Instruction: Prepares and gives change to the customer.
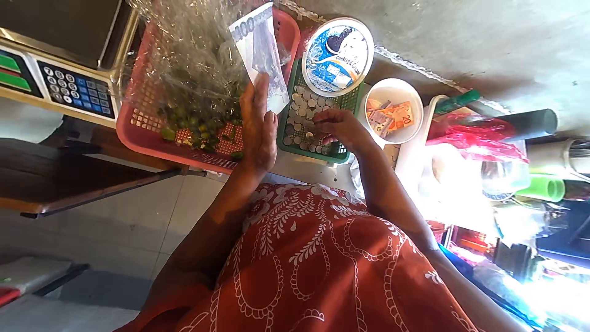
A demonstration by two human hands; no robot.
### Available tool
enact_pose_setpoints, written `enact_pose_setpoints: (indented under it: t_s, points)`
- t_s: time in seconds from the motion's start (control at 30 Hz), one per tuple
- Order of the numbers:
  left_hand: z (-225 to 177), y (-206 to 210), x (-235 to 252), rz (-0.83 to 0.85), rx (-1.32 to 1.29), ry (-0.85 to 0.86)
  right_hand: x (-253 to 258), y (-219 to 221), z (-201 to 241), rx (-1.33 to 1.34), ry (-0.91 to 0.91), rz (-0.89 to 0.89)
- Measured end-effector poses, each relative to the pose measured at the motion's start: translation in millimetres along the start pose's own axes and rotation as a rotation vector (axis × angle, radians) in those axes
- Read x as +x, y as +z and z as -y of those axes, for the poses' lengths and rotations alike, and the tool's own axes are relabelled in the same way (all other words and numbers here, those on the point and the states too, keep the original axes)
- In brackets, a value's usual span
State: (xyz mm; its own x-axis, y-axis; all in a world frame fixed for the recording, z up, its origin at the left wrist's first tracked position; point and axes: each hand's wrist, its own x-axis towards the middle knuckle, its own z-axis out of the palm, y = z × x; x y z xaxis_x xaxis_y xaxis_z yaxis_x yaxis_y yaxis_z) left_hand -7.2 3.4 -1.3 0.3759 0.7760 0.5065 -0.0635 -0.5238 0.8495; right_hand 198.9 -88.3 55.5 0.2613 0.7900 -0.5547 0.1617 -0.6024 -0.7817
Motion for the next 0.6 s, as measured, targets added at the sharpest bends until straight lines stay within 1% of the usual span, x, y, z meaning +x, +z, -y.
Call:
enact_pose_setpoints:
  t_s: [0.03, 0.07, 0.13, 0.33, 0.53, 0.57, 0.6]
  points:
    - [0, -1, 0, 0.006, 0.003, -0.002, -28, 9, 28, 0.001, 0.082, -0.038]
    - [0, -1, 0, 0.010, 0.014, 0.006, -49, 16, 45, 0.010, 0.108, -0.082]
    - [1, -1, 0, 0.012, 0.040, 0.032, -62, 18, 50, 0.047, 0.087, -0.101]
    - [0, 0, -1, 0.016, -0.010, -0.021, -49, 15, 30, 0.136, 0.075, -0.089]
    - [-1, 0, -1, 0.029, 0.019, -0.002, -55, 16, 44, 0.038, 0.098, -0.057]
    - [-1, -1, -1, 0.031, 0.021, -0.002, -48, 13, 39, 0.030, 0.084, -0.043]
    - [-1, 0, -1, 0.030, 0.016, -0.008, -31, 7, 25, 0.029, 0.044, -0.017]
